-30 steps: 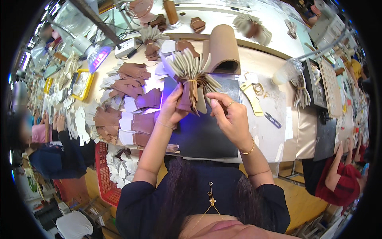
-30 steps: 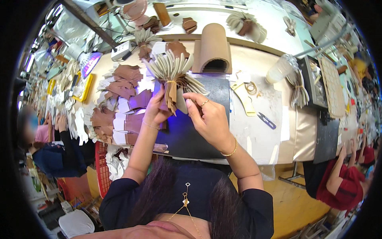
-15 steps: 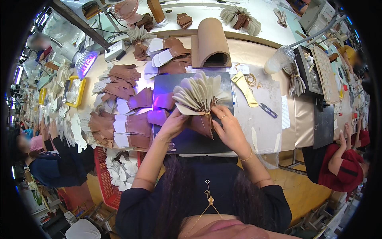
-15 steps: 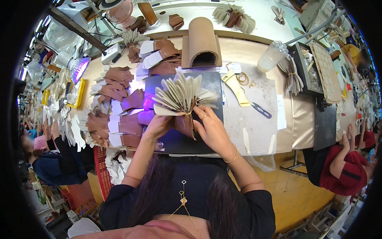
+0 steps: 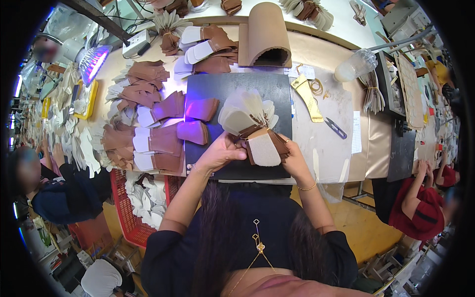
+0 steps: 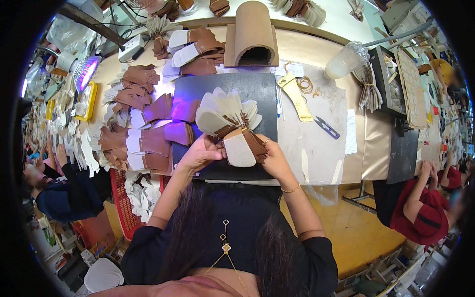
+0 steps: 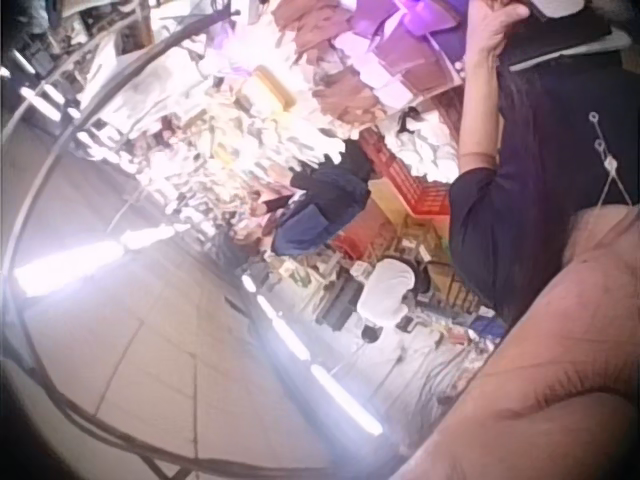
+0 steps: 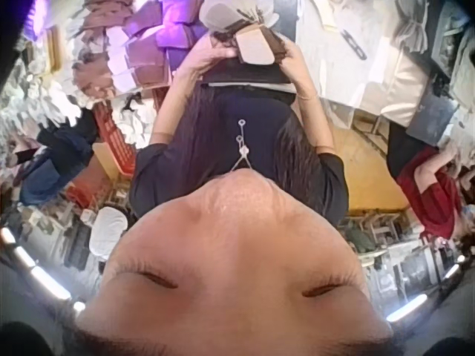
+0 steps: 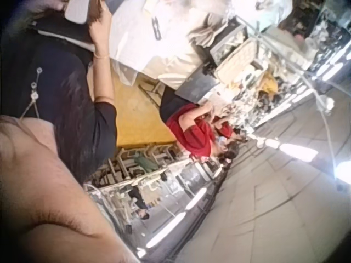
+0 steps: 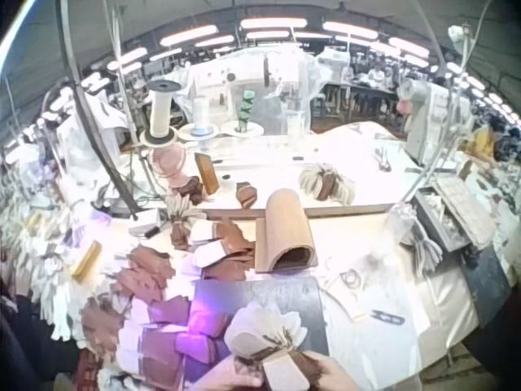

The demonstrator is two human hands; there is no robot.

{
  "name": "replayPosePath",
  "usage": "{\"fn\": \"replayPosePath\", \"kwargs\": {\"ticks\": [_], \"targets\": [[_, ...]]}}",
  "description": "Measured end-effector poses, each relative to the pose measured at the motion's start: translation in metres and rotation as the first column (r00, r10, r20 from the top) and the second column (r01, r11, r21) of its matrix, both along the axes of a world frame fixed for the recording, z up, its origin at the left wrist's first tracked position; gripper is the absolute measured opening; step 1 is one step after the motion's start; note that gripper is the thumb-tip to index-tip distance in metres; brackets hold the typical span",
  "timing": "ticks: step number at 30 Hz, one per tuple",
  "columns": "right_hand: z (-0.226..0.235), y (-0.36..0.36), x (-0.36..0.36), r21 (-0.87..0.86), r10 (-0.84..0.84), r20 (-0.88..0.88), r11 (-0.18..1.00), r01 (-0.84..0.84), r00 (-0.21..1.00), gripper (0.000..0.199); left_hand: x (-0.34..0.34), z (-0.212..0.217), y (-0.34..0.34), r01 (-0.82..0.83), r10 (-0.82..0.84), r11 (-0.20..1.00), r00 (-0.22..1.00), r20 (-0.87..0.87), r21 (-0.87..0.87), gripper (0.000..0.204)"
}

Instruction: The person repeatedly applies glue from a plastic bottle to the edges of small brown leather pieces with white inserts. They handle the pieces one at a time, wipe the glue, and place them on the table. The task continues throughout the clip.

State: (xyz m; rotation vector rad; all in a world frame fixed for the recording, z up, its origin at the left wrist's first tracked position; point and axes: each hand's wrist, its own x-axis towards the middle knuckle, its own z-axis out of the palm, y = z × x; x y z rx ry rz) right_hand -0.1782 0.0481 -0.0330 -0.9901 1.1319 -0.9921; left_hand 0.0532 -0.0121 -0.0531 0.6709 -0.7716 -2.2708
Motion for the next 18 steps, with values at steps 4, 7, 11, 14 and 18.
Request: {"fn": "replayPosePath", "kwargs": {"ticks": [4,7,11,14,18], "targets": [[0.003,-0.001,-0.01,0.021,-0.099,-0.065,0.995,0.1,0.993,0.017,-0.008,0.009,-0.002,-0.11,0.102,0.993,0.98,0.171,0.037,0.075],[0.011,-0.002,-0.01,-0.076,-0.208,-0.035,0.976,0.205,0.978,0.016,-0.012,0.01,-0.003,-0.19,0.183,0.981,0.971,0.151,0.036,0.07],[0.028,-0.002,-0.002,-0.366,-0.251,-0.38,0.925,0.104,0.89,0.012,-0.015,0.008,0.003,-0.212,0.209,0.977,0.973,0.095,0.029,0.064],[0.038,-0.003,0.01,-0.418,-0.275,-0.452,0.906,0.071,0.849,0.011,-0.019,0.01,0.01,-0.222,0.212,0.967,0.973,0.093,0.125,0.057],[0.044,-0.01,0.018,-0.361,-0.248,-0.438,0.929,0.083,0.864,0.014,-0.017,0.014,0.011,-0.194,0.179,0.963,0.979,0.097,0.185,0.055]]}}
